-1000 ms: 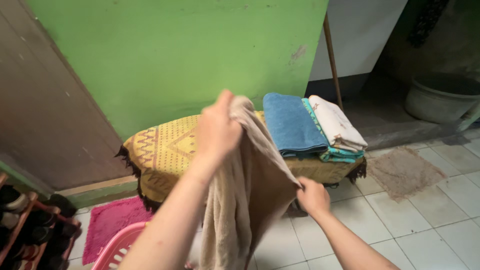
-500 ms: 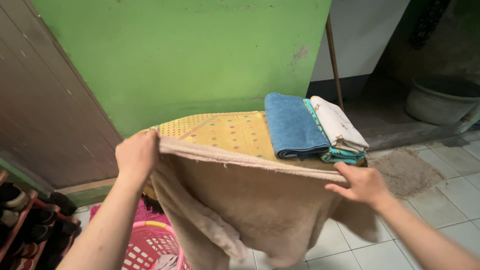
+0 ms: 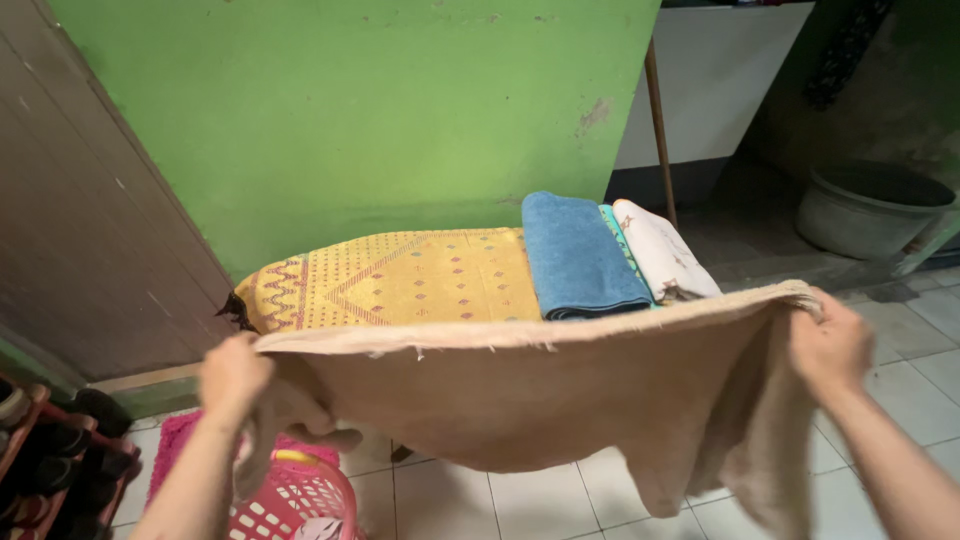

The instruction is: The person folds several towels one by one on a small bench. They retrieve towels from a pink laundry basket, unfold and smooth each towel, then fold it neatly and place it on a growing stack on the bench.

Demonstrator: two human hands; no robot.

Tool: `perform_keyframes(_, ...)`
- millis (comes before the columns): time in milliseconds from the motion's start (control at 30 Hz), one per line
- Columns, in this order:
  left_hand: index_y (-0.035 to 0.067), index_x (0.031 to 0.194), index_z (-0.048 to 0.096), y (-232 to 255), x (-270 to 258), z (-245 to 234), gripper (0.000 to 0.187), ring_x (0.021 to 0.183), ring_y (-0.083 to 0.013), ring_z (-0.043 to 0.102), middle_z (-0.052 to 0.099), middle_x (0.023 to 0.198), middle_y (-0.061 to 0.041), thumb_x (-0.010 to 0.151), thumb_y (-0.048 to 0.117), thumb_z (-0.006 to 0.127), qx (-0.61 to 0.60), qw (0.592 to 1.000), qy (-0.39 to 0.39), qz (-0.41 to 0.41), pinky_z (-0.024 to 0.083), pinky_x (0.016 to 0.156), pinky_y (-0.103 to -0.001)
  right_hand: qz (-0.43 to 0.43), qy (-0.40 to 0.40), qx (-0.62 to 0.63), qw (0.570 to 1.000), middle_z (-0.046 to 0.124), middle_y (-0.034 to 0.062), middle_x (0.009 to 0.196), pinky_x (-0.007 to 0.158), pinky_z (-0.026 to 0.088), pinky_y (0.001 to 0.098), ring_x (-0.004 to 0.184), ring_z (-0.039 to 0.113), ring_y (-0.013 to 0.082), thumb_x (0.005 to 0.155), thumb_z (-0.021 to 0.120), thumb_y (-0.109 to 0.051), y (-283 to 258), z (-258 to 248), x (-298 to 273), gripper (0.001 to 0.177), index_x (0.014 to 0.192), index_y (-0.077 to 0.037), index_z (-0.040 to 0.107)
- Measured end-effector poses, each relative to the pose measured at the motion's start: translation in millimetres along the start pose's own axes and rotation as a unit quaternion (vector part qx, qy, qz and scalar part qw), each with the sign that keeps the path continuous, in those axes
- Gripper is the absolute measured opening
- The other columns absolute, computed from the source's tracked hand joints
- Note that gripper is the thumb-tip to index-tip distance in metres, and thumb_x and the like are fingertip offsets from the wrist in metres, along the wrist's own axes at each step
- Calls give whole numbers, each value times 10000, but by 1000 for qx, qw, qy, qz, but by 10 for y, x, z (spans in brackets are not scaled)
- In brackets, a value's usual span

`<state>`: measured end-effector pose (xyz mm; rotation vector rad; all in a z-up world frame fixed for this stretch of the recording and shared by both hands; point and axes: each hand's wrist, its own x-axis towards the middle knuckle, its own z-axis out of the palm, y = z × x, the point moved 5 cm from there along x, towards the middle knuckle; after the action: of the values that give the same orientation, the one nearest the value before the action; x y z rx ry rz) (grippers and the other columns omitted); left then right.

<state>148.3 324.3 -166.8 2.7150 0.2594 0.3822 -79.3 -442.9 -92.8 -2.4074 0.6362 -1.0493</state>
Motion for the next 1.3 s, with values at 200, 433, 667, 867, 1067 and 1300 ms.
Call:
perform_keyframes(200,40,1144,773,449,147,1360,375,1108,-367,729,749,1130,-243,849,171,583,16,974,-221,48,559,992,-429,-83,-219,-2,972,746,211,1051,872,556,472,994,716,389,926,521,-185,97,1596,-148,294,1072,-92,759)
perform_keyframes(433,62,1206,718,830,439,1080,386,1196,-372,664,692,1268,-211,923,258,543,16,993,-120,-12,533,987,-471,58,-300,-166,938,751,208,1142,929,559,486,1049,720,364,999,515,-482,384,2103,478,474,1144,-101,758)
perform_keyframes(667,53,1320,630,2541,831,-1546,471,869,-402,661,688,929,-215,887,118,455,-378,850,322,179,516,814,-482,-56,130,120,983,676,244,873,728,530,511,839,670,363,1094,470,-136,-1639,59,2361,332,875,51,635)
perform_keyframes(867,50,1271,593,2846,-1136,-410,269,917,-400,642,658,1003,-238,1025,131,524,-216,912,66,342,525,880,-474,-317,-191,30,929,747,166,1052,904,569,437,965,713,290,982,558,-183,-1629,1100,41,216,1039,-40,710)
perform_keyframes(1067,29,1201,664,1634,-903,1417,338,1019,-398,670,682,1088,-246,971,252,554,85,897,-381,206,536,926,-459,-54,-585,-171,791,779,112,1056,912,571,409,953,734,256,882,674,-365,-203,2205,-1255,281,1038,-154,776)
perform_keyframes(1300,-5,1136,715,1868,-154,1600,428,1102,-435,672,691,1154,-287,962,308,481,-54,954,-244,165,530,961,-495,-80,-475,-74,873,798,155,969,846,579,432,876,753,298,919,528,-384,-291,2302,-494,380,935,-92,770)
